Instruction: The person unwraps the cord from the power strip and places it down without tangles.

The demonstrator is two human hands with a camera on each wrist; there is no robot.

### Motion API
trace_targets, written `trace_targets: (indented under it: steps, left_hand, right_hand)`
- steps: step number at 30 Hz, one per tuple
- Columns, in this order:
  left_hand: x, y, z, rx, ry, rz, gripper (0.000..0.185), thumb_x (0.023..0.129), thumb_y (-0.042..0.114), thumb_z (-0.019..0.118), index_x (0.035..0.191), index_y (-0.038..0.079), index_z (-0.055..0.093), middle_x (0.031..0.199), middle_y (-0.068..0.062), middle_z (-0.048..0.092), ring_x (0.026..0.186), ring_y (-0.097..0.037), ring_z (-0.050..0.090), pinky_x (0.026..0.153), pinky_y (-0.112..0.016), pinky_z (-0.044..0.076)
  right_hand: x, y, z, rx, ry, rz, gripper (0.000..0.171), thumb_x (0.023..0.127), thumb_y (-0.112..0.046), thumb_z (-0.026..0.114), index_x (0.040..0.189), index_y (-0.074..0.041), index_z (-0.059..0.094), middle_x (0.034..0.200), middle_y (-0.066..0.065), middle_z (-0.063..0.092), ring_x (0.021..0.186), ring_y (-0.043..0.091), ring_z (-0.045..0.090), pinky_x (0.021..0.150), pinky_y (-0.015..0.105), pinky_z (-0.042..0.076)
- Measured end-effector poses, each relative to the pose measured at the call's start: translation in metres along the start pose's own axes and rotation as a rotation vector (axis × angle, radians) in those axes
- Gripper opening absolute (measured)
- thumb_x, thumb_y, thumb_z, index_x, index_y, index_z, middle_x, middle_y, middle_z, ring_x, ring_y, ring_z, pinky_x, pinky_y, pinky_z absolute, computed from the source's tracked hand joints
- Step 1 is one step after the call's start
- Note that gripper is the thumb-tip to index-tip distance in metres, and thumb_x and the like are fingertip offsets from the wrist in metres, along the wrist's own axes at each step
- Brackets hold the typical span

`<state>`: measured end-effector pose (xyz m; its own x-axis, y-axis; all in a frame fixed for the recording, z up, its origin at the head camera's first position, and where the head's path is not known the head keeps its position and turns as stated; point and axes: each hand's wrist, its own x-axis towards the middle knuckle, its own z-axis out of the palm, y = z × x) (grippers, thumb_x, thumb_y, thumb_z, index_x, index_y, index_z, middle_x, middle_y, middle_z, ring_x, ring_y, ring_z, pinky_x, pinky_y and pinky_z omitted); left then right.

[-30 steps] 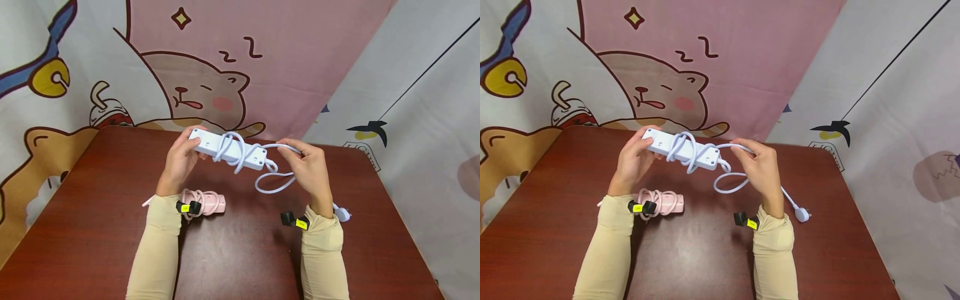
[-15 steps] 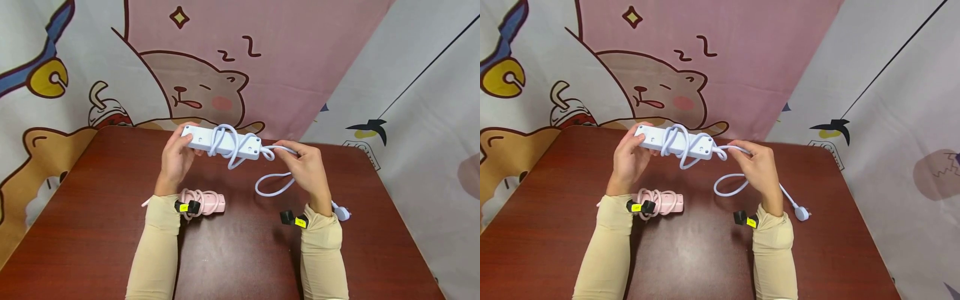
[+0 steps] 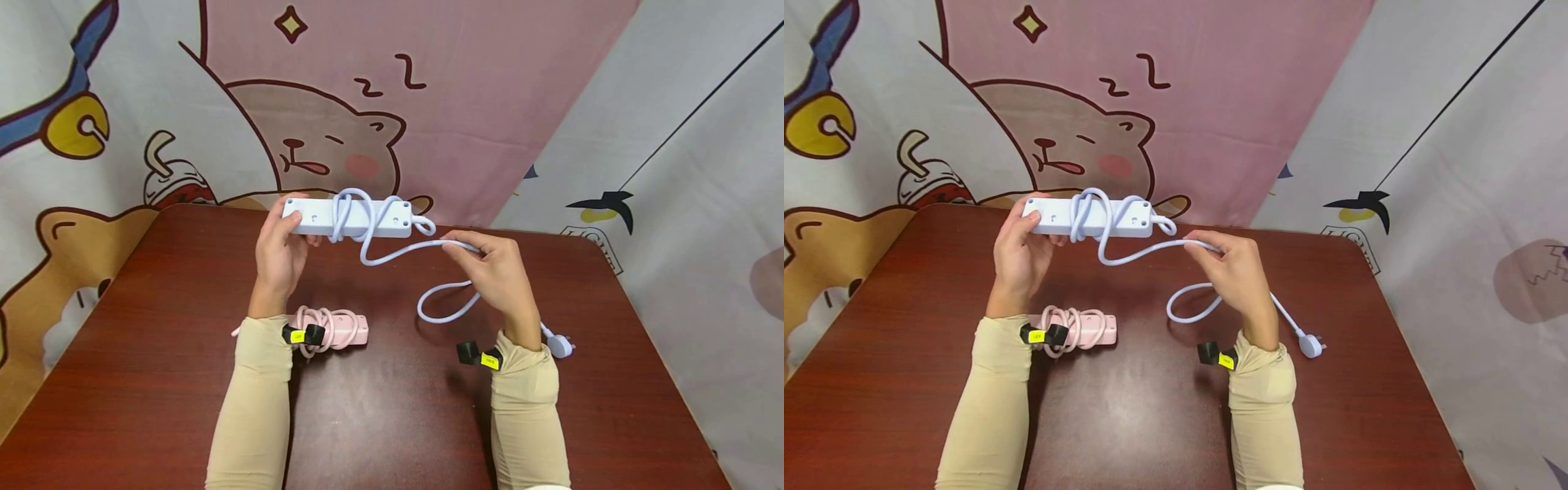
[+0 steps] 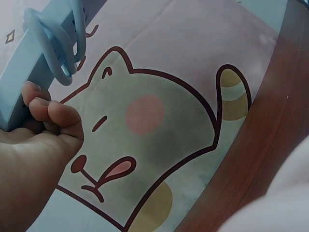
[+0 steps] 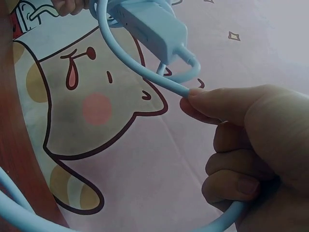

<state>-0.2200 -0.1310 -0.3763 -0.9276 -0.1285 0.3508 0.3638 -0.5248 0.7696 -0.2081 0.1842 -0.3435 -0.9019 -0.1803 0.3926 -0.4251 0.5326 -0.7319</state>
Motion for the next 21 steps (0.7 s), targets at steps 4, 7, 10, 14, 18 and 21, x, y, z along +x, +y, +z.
trace_targets:
  steps: [4,7,10,14,18,21]
  left_hand:
    - [-0.0010,0.0000,-0.0005,0.003,0.005,0.006,0.028,0.102,0.005,0.035,0.123,0.000,0.052,0.089,-0.001,0.061,0.067,-0.015,0.048,0.062,-0.024,0.044]
    - [-0.0013,0.0003,-0.0003,0.012,0.002,0.002,0.026,0.102,0.006,0.036,0.120,0.005,0.055,0.089,-0.001,0.060,0.067,-0.015,0.048,0.063,-0.024,0.044]
    - [-0.0005,0.0004,0.0001,0.023,0.002,0.002,0.026,0.102,0.006,0.036,0.120,0.006,0.055,0.090,-0.001,0.060,0.066,-0.015,0.048,0.062,-0.024,0.045]
    - [0.0003,0.0011,0.0012,0.028,0.010,-0.004,0.026,0.102,0.006,0.036,0.119,0.008,0.057,0.090,-0.001,0.060,0.066,-0.014,0.048,0.062,-0.023,0.045]
    - [0.0002,0.0003,0.0008,0.030,0.022,-0.015,0.026,0.102,0.006,0.037,0.119,0.008,0.057,0.092,-0.001,0.060,0.066,-0.014,0.049,0.062,-0.022,0.045]
    - [-0.0001,-0.0003,0.0006,0.037,0.023,-0.020,0.026,0.103,0.006,0.036,0.121,0.006,0.055,0.093,-0.001,0.060,0.067,-0.014,0.049,0.063,-0.022,0.045]
  right_hand:
    - [-0.0009,0.0008,0.0007,-0.002,-0.016,0.006,0.019,0.093,-0.023,0.076,0.108,-0.012,0.080,0.098,0.006,0.079,0.080,0.002,0.065,0.071,0.011,0.050]
    - [-0.0018,0.0009,0.0007,-0.003,-0.030,0.005,0.019,0.092,-0.022,0.077,0.108,-0.012,0.080,0.098,0.006,0.079,0.082,0.003,0.067,0.073,0.011,0.051]
    - [-0.0024,0.0000,0.0002,-0.012,-0.043,-0.007,0.019,0.093,-0.021,0.076,0.108,-0.011,0.080,0.098,0.006,0.079,0.079,0.002,0.064,0.071,0.012,0.050]
    - [-0.0023,-0.0025,-0.0004,-0.032,-0.074,-0.062,0.016,0.094,-0.017,0.075,0.108,-0.010,0.079,0.101,0.006,0.079,0.080,-0.003,0.061,0.072,0.012,0.048]
    - [-0.0024,-0.0028,0.0004,-0.025,-0.111,-0.110,0.015,0.095,-0.013,0.072,0.107,-0.008,0.079,0.104,0.008,0.079,0.087,-0.007,0.062,0.078,0.011,0.049]
    - [-0.0025,-0.0020,0.0009,-0.017,-0.122,-0.130,0.015,0.095,-0.011,0.072,0.107,-0.008,0.079,0.104,0.008,0.079,0.089,-0.007,0.063,0.081,0.011,0.050]
